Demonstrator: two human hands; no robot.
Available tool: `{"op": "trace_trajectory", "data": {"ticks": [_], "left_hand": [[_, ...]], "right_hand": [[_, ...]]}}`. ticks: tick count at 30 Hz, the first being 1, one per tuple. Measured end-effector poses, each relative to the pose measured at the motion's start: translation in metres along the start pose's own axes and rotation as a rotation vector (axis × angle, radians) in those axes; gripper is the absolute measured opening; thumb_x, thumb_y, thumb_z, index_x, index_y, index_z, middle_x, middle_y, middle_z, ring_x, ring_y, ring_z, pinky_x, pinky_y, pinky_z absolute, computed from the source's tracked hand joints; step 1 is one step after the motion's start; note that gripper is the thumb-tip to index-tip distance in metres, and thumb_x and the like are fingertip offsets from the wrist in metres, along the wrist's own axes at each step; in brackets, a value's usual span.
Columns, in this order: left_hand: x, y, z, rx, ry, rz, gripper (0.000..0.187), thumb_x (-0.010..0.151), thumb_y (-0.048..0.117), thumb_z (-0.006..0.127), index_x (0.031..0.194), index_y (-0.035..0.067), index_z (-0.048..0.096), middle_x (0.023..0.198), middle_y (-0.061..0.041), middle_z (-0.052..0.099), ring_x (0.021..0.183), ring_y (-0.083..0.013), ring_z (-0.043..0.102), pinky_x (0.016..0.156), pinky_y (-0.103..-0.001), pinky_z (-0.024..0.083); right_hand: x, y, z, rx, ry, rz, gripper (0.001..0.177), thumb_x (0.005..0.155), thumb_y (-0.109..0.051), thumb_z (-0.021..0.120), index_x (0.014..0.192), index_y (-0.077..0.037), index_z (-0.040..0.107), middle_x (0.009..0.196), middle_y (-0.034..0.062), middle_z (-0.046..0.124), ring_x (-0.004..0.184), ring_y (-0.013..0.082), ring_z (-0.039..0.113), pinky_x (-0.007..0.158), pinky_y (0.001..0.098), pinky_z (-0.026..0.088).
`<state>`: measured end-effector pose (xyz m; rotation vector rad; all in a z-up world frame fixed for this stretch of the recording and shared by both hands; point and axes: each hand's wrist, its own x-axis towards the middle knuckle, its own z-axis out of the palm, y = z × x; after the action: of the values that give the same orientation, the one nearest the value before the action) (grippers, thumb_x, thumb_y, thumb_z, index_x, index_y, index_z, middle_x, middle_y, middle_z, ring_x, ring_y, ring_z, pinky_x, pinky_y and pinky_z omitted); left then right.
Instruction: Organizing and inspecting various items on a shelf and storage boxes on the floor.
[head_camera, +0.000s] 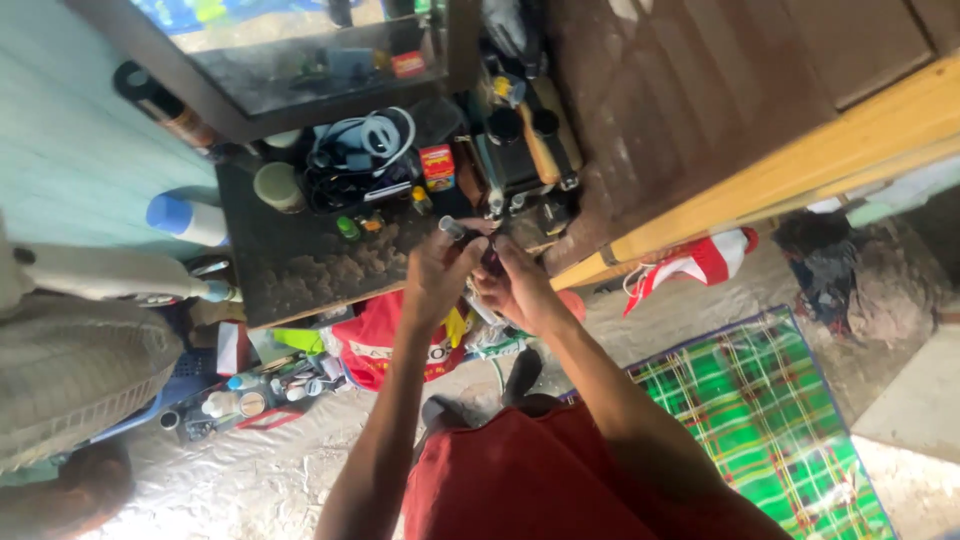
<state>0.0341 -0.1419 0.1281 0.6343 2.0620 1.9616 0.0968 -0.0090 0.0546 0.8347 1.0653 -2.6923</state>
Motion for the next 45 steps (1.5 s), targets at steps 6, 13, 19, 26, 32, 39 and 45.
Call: {"op": "trace_trajectory", "data": {"ticks": [6, 13, 19, 26, 32, 39, 45], "left_hand": [[-0.035, 0.005, -0.052, -0.138, 0.012, 0.027, 0.036, 0.09, 0.006, 0.074, 0.125, 0.001, 0.069, 0.117, -0.019, 0.073, 0.109, -0.0247, 0.069, 0.097, -0.041, 0.055], [-0.077, 0.046, -0.111, -0.173, 0.023, 0.105, 0.032, 0.097, 0.002, 0.067, 0.127, -0.007, 0.064, 0.128, -0.028, 0.066, 0.12, -0.026, 0.058, 0.101, -0.048, 0.052], [-0.095, 0.028, -0.13, -0.152, 0.024, 0.172, 0.04, 0.1, 0.009, 0.065, 0.138, 0.0, 0.062, 0.14, -0.022, 0.062, 0.129, -0.0272, 0.056, 0.107, -0.046, 0.048], [-0.104, 0.026, -0.135, -0.151, 0.122, 0.115, 0.036, 0.098, 0.009, 0.068, 0.133, 0.001, 0.066, 0.127, -0.022, 0.069, 0.118, -0.0275, 0.064, 0.1, -0.043, 0.054], [-0.107, -0.009, -0.133, -0.203, 0.269, 0.06, 0.034, 0.093, 0.01, 0.076, 0.126, 0.0, 0.07, 0.114, -0.02, 0.074, 0.104, -0.0233, 0.071, 0.088, -0.037, 0.06], [-0.114, -0.014, -0.134, -0.072, 0.276, -0.008, 0.027, 0.102, 0.024, 0.067, 0.12, 0.005, 0.075, 0.1, -0.018, 0.074, 0.092, -0.0265, 0.073, 0.08, -0.038, 0.06], [-0.116, -0.038, -0.144, 0.155, 0.499, -0.061, 0.02, 0.092, 0.029, 0.079, 0.095, 0.009, 0.081, 0.076, -0.01, 0.073, 0.07, -0.0183, 0.068, 0.068, -0.033, 0.055]], "right_hand": [[0.001, 0.035, 0.045, 0.025, -0.27, -0.011, 0.014, 0.105, -0.027, 0.054, 0.118, -0.022, 0.055, 0.08, 0.0054, 0.059, 0.066, 0.0181, 0.057, 0.056, 0.026, 0.05], [-0.007, 0.065, 0.087, 0.077, -0.369, 0.153, 0.025, 0.105, -0.049, 0.054, 0.113, -0.026, 0.058, 0.084, -0.0095, 0.054, 0.062, 0.0102, 0.046, 0.054, 0.0224, 0.038], [-0.022, 0.073, 0.107, -0.031, -0.398, -0.031, 0.025, 0.107, -0.045, 0.05, 0.123, -0.025, 0.055, 0.089, 0.0059, 0.063, 0.074, 0.0167, 0.062, 0.064, 0.0276, 0.053], [-0.032, 0.079, 0.113, -0.208, -0.384, -0.291, 0.021, 0.109, -0.03, 0.048, 0.127, -0.019, 0.05, 0.098, 0.0116, 0.06, 0.087, 0.0185, 0.062, 0.067, 0.0278, 0.055], [-0.034, 0.089, 0.108, -0.344, -0.344, -0.36, 0.032, 0.1, -0.022, 0.064, 0.126, -0.013, 0.048, 0.12, 0.0189, 0.061, 0.098, 0.024, 0.065, 0.073, 0.0291, 0.057], [-0.034, 0.093, 0.096, -0.255, -0.346, -0.402, 0.04, 0.098, -0.01, 0.067, 0.132, -0.008, 0.048, 0.122, 0.0145, 0.063, 0.105, 0.029, 0.067, 0.079, 0.0323, 0.061], [-0.035, 0.084, 0.087, -0.085, -0.335, -0.417, 0.04, 0.097, -0.01, 0.068, 0.132, -0.009, 0.049, 0.116, 0.0089, 0.068, 0.109, 0.0277, 0.071, 0.076, 0.0299, 0.064]]}}
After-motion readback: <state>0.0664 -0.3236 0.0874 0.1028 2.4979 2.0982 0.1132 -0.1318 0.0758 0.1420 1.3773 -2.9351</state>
